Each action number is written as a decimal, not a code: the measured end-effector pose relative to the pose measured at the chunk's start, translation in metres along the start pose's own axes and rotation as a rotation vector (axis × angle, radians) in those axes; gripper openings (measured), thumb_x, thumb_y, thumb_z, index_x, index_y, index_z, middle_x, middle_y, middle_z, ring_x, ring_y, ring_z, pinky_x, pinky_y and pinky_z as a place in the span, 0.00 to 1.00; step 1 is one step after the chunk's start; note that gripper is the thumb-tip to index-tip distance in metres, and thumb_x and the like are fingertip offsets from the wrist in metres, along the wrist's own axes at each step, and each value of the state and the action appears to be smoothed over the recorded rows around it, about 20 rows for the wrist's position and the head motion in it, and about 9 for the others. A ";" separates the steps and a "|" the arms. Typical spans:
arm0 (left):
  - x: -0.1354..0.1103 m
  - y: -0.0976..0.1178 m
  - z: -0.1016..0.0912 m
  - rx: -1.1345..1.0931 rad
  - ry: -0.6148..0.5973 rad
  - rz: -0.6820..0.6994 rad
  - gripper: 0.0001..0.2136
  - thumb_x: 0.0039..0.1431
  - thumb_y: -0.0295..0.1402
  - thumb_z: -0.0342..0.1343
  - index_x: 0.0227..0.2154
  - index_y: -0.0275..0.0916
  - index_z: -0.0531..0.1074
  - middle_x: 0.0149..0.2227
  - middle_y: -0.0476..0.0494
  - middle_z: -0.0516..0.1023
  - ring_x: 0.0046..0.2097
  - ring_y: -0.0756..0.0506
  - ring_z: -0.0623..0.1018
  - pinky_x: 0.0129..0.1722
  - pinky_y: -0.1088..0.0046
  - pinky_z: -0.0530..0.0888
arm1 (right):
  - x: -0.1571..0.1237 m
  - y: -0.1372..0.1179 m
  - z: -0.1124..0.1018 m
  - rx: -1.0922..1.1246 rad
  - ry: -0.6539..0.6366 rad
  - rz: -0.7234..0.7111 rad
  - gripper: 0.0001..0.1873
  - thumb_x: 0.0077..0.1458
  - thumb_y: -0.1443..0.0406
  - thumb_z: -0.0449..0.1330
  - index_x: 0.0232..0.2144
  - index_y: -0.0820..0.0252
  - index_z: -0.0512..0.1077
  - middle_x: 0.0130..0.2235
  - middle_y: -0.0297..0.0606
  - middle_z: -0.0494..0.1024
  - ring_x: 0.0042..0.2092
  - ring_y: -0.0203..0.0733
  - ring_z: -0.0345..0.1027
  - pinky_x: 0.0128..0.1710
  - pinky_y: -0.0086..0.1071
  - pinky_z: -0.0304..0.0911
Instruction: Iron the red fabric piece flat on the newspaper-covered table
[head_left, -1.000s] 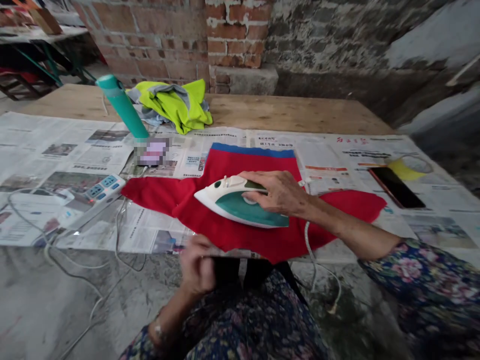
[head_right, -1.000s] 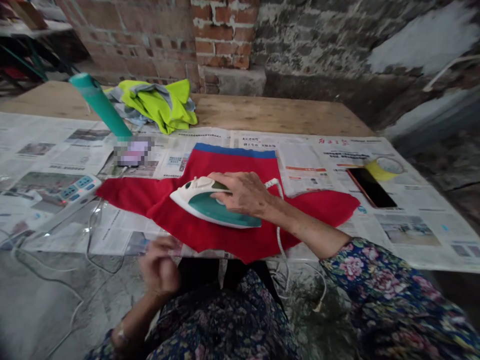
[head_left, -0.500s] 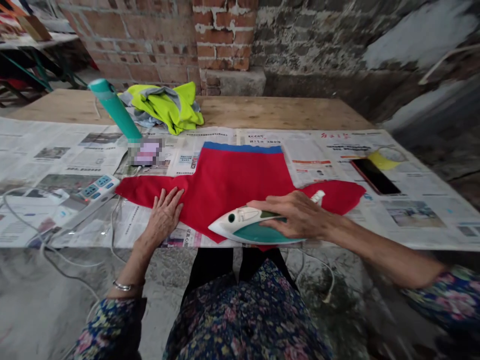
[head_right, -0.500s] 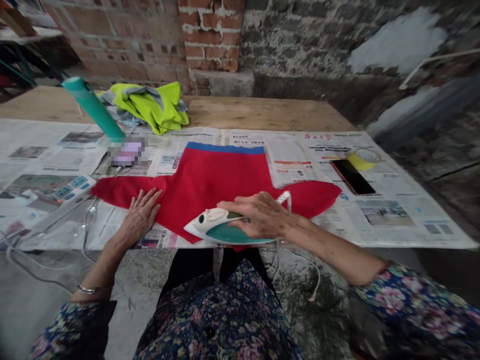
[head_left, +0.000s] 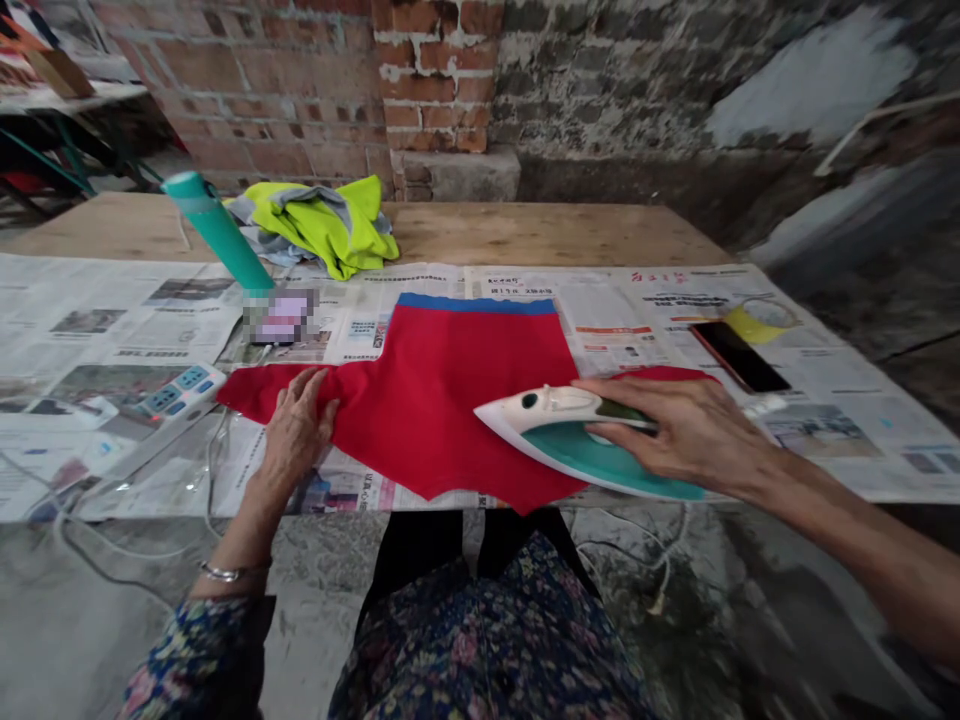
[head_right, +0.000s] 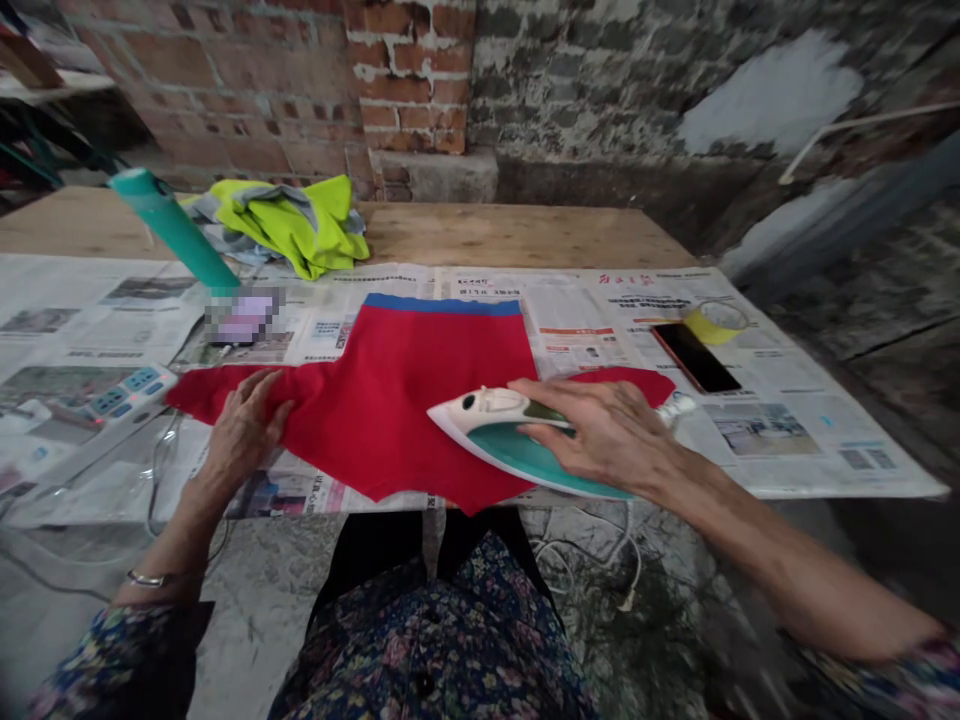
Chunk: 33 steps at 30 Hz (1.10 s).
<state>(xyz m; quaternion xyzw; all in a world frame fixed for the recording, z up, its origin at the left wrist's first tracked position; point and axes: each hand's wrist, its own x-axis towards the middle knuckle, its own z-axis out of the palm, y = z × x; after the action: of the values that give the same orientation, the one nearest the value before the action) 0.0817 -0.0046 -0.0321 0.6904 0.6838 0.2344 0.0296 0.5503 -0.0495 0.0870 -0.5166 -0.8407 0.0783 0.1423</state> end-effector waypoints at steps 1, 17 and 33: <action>0.007 0.001 -0.001 0.025 -0.026 -0.007 0.28 0.68 0.37 0.53 0.68 0.34 0.66 0.71 0.26 0.68 0.66 0.27 0.75 0.64 0.43 0.74 | 0.011 -0.008 0.006 -0.005 0.014 0.000 0.26 0.63 0.55 0.65 0.62 0.41 0.79 0.57 0.37 0.84 0.55 0.60 0.81 0.52 0.52 0.78; 0.078 -0.030 -0.014 0.235 -0.201 -0.003 0.26 0.66 0.60 0.47 0.35 0.43 0.77 0.37 0.43 0.79 0.46 0.32 0.80 0.52 0.40 0.76 | 0.025 -0.047 0.050 0.041 -0.104 0.100 0.28 0.63 0.61 0.66 0.65 0.44 0.76 0.61 0.40 0.81 0.60 0.53 0.77 0.58 0.49 0.73; -0.044 0.174 0.083 -0.059 -0.215 1.126 0.39 0.73 0.55 0.53 0.78 0.45 0.50 0.75 0.36 0.63 0.76 0.35 0.62 0.75 0.42 0.57 | -0.029 0.048 -0.011 -0.175 0.189 0.721 0.25 0.63 0.58 0.65 0.62 0.49 0.80 0.50 0.44 0.87 0.53 0.61 0.81 0.52 0.48 0.75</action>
<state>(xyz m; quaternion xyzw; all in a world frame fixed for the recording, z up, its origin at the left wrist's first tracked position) 0.2760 -0.0344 -0.0556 0.9670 0.1969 0.1615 -0.0110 0.6069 -0.0536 0.0790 -0.7944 -0.5915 0.0033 0.1376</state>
